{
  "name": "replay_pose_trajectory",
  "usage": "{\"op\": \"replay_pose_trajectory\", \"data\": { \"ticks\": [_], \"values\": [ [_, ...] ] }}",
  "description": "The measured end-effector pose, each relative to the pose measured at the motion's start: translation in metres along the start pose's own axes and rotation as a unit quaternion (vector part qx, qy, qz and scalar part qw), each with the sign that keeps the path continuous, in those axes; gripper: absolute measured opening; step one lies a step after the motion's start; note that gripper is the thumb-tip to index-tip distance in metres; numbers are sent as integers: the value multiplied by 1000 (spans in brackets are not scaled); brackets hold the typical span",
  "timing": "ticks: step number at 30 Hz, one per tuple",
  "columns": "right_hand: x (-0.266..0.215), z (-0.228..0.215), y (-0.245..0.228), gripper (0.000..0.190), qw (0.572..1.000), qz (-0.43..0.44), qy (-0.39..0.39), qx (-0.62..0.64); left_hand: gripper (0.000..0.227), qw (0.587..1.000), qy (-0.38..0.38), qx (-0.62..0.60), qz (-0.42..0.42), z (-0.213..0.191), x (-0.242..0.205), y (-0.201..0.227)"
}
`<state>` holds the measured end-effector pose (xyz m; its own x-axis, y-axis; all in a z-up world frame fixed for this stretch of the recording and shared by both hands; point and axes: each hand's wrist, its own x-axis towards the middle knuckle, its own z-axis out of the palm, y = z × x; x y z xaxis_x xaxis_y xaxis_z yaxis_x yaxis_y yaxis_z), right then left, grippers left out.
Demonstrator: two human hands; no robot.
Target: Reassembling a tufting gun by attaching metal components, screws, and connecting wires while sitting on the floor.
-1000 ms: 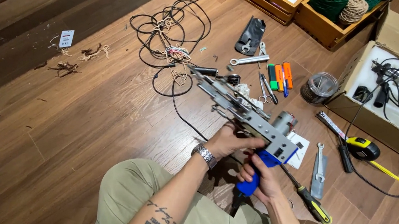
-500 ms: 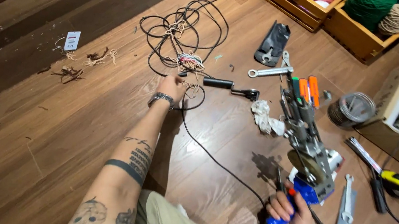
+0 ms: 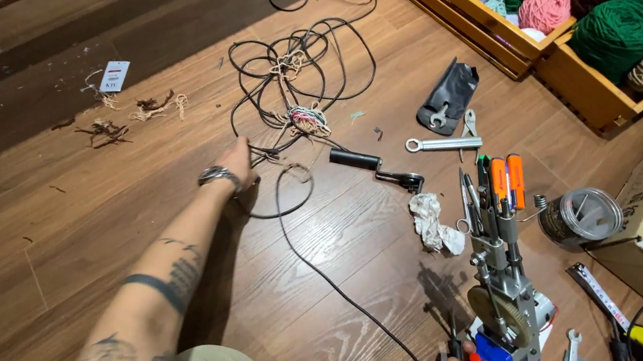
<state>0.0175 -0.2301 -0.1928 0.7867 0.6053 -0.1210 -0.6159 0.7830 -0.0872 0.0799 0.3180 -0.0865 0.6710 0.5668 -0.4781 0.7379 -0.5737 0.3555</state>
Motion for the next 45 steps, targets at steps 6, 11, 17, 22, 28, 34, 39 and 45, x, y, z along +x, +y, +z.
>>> {"op": "replay_pose_trajectory", "data": {
  "ticks": [6,11,17,22,28,34,39,45],
  "values": [
    [1,0,-1,27,1000,0,14,-4,62,995,-67,0,-74,-26,-1,-66],
    [2,-7,-5,27,1000,11,19,-13,32,990,-31,-95,-95,-23,4,-97],
    [4,-3,-2,27,999,14,27,-22,39,996,-4,-65,-59,-16,18,-103],
    [2,-5,1,27,1000,22,10,-17,49,997,52,-8,-49,-11,14,-98],
    [2,-6,5,30,999,27,-28,6,37,996,75,39,-28,-1,15,-79],
    [3,-13,-2,33,996,53,-60,23,36,999,36,25,31,15,29,-45],
    [2,-29,-8,29,998,62,2,24,39,986,0,132,102,26,46,-53],
    [4,-22,-4,31,998,48,-17,31,33,987,-64,130,66,6,11,-79]
  ]
}}
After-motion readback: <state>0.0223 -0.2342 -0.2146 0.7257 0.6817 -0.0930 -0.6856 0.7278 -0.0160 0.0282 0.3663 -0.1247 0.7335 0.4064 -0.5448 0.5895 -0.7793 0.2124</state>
